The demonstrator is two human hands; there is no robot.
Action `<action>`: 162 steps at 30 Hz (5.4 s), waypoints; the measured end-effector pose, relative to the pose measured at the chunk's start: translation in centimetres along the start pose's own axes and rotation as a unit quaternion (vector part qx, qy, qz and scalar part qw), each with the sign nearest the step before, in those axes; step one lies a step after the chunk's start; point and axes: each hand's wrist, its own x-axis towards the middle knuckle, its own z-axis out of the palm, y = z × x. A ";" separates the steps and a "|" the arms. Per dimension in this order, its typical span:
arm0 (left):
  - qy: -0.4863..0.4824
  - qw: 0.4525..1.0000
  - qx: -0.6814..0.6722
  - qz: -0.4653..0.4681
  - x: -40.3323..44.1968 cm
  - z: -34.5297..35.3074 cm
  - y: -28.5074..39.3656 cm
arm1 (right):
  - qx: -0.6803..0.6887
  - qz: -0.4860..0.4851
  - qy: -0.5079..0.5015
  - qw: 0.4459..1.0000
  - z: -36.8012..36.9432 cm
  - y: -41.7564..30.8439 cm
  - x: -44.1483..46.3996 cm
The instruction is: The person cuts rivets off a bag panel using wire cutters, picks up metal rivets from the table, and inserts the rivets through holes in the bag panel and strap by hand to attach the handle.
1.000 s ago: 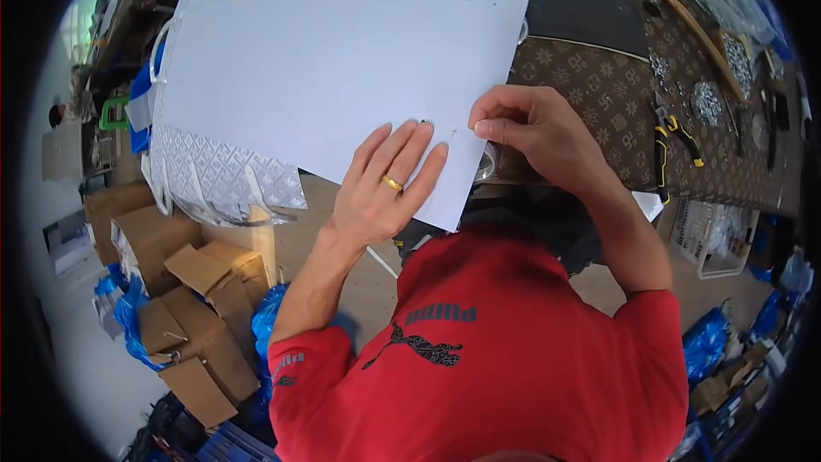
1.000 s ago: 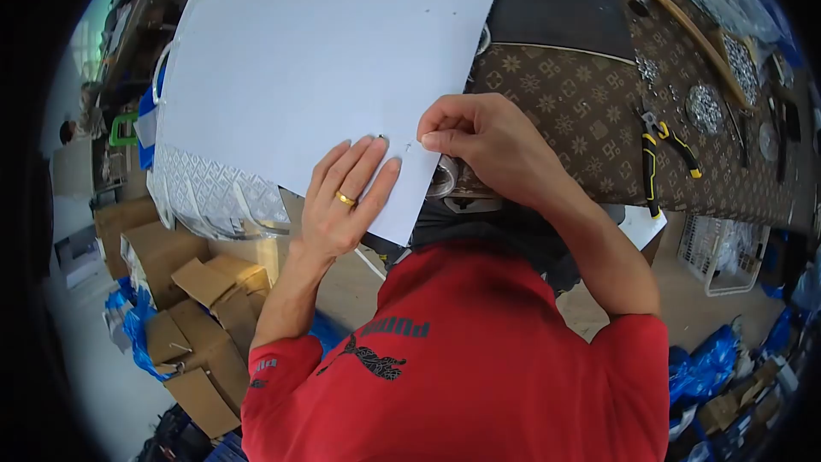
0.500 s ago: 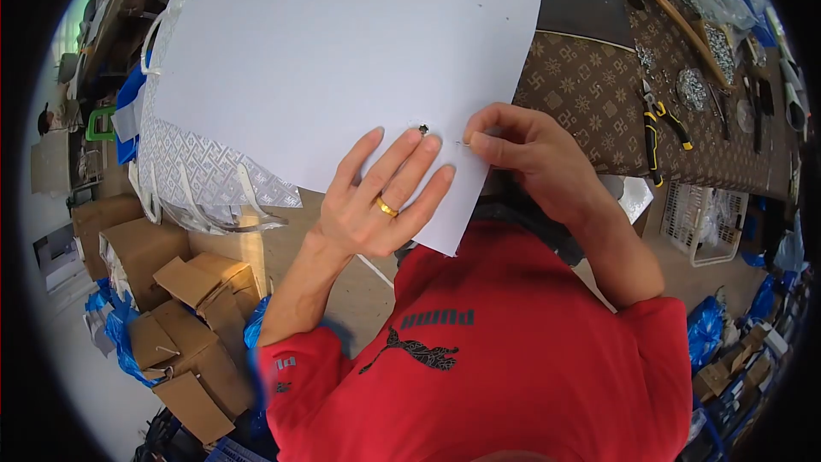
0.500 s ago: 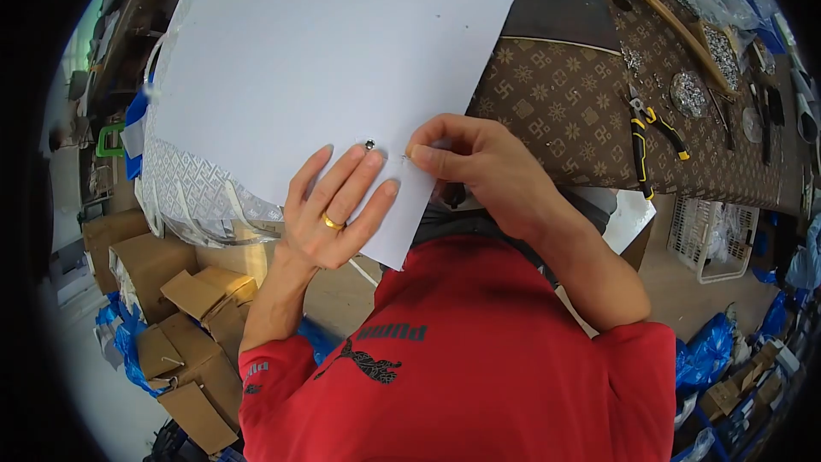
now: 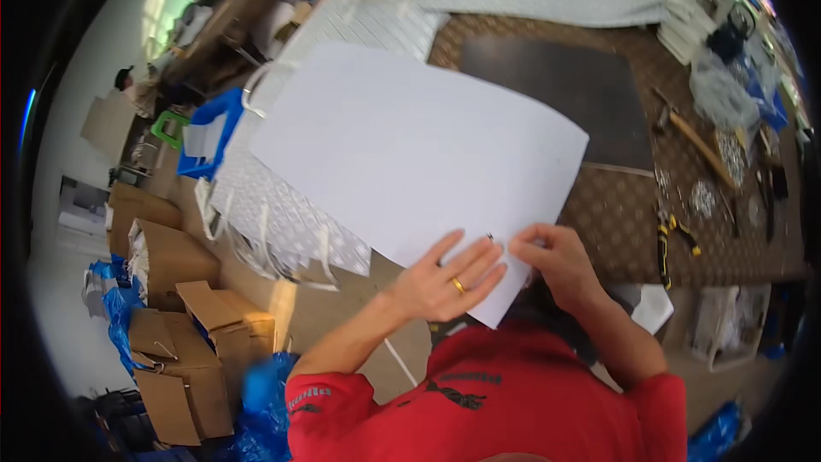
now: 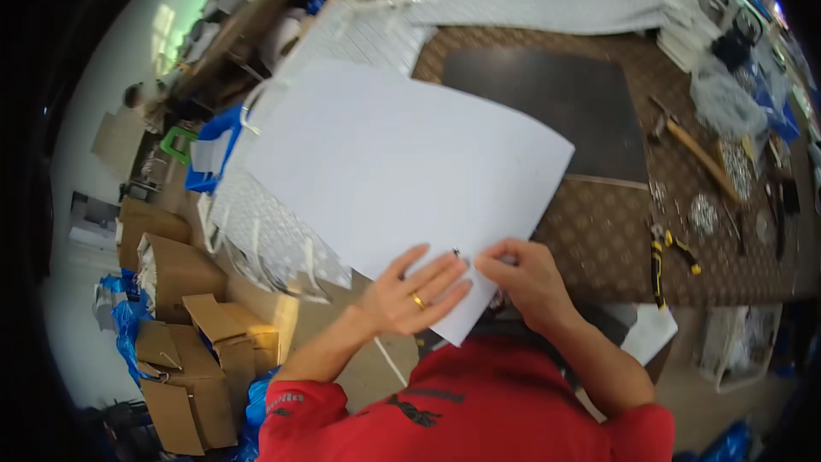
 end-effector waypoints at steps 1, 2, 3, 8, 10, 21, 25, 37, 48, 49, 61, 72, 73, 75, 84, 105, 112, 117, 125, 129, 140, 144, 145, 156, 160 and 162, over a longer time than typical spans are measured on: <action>0.002 1.000 -0.015 -0.001 0.1 -0.1 0.0 | 0.040 0.025 -0.015 0.999 -0.4 -0.5 -0.2; 0.007 1.000 -0.004 0.002 0.2 -0.4 -0.1 | 0.078 0.056 -0.027 0.995 -0.6 -0.9 -0.4; 0.002 1.000 -0.007 0.007 0.3 -0.5 -0.1 | 0.075 0.048 -0.027 0.996 -0.7 -1.0 -0.5; -0.004 1.000 -0.011 0.026 0.8 -0.2 -0.3 | 0.043 0.041 -0.005 0.998 -0.3 0.0 -0.1; -0.002 0.999 -0.009 0.033 1.0 0.0 -0.3 | 0.057 0.023 0.021 0.998 -0.1 0.3 -0.1; -0.324 0.937 -0.120 -0.048 4.7 -2.5 0.0 | 0.118 -0.015 -0.005 0.993 -0.8 0.8 0.9; -0.278 0.937 -0.195 -0.081 4.3 -0.7 0.0 | 0.185 0.016 -0.007 0.983 -2.3 0.5 -0.7; -0.173 0.895 -0.356 -0.207 5.2 2.1 1.8 | 0.160 -0.030 -0.090 0.982 -6.9 0.7 -2.7; 0.308 0.229 -0.738 -0.555 -2.6 -0.5 -9.1 | -0.265 -0.174 0.504 0.804 -26.0 1.0 -6.2; 0.321 0.197 -0.760 -0.530 -3.0 -0.1 -9.1 | -0.269 -0.172 0.504 0.803 -27.8 1.3 -6.5; 0.370 -0.001 -0.806 -0.462 0.8 5.1 -2.6 | -0.617 -0.031 0.367 0.696 -31.9 -1.2 -4.1; 0.394 0.107 -0.779 -0.477 4.0 4.7 -0.1 | -0.493 -0.006 0.493 0.716 -34.3 -1.1 -5.0; 0.394 0.128 -0.769 -0.487 4.3 4.6 0.1 | -0.497 -0.007 0.492 0.715 -34.9 -0.9 -5.2; 0.390 0.170 -0.750 -0.507 4.6 4.5 0.5 | -0.156 -0.155 0.501 0.837 -36.4 0.5 -5.4; 0.362 0.195 -0.747 -0.522 5.1 4.8 1.1 | 0.171 -0.235 0.342 0.894 -23.4 -0.1 -2.1; 0.351 0.199 -0.743 -0.535 5.0 4.0 2.3 | 0.051 -0.169 0.012 0.984 -2.4 -2.9 1.6; 0.359 0.250 -0.706 -0.558 5.2 3.7 3.0 | -0.091 -0.287 0.043 0.952 -2.1 -1.4 2.7; 0.356 0.270 -0.692 -0.567 5.2 3.4 3.2 | -0.073 -0.265 0.035 0.961 -2.1 -1.1 3.3; 0.324 0.402 -0.610 -0.601 4.7 3.0 3.7 | 0.001 -0.220 0.016 0.975 -1.3 -0.8 3.7; 0.292 0.502 -0.582 -0.569 3.0 4.3 3.7 | -0.120 -0.205 0.062 0.969 -1.6 -2.4 2.5; 0.331 0.153 -0.778 -0.512 2.3 5.3 0.6 | -0.322 -0.169 0.527 0.768 -24.8 -3.0 -5.7; 0.343 0.149 -0.782 -0.498 2.7 5.8 0.3 | -0.504 -0.037 0.479 0.718 -32.1 -0.3 -6.1; 0.342 0.143 -0.788 -0.491 2.9 6.0 0.4 | -0.554 -0.053 0.451 0.698 -33.2 0.5 -5.6; 0.383 0.167 -0.713 -0.563 3.7 5.3 1.1 | -0.603 -0.034 0.389 0.695 -34.5 -0.4 -4.8; 0.370 0.145 -0.747 -0.533 4.5 4.3 0.8 | -0.541 -0.075 0.416 0.727 -35.8 0.9 -4.8; 0.363 0.132 -0.770 -0.507 4.6 4.3 0.7 | -0.524 -0.083 0.448 0.720 -35.7 0.9 -5.2</action>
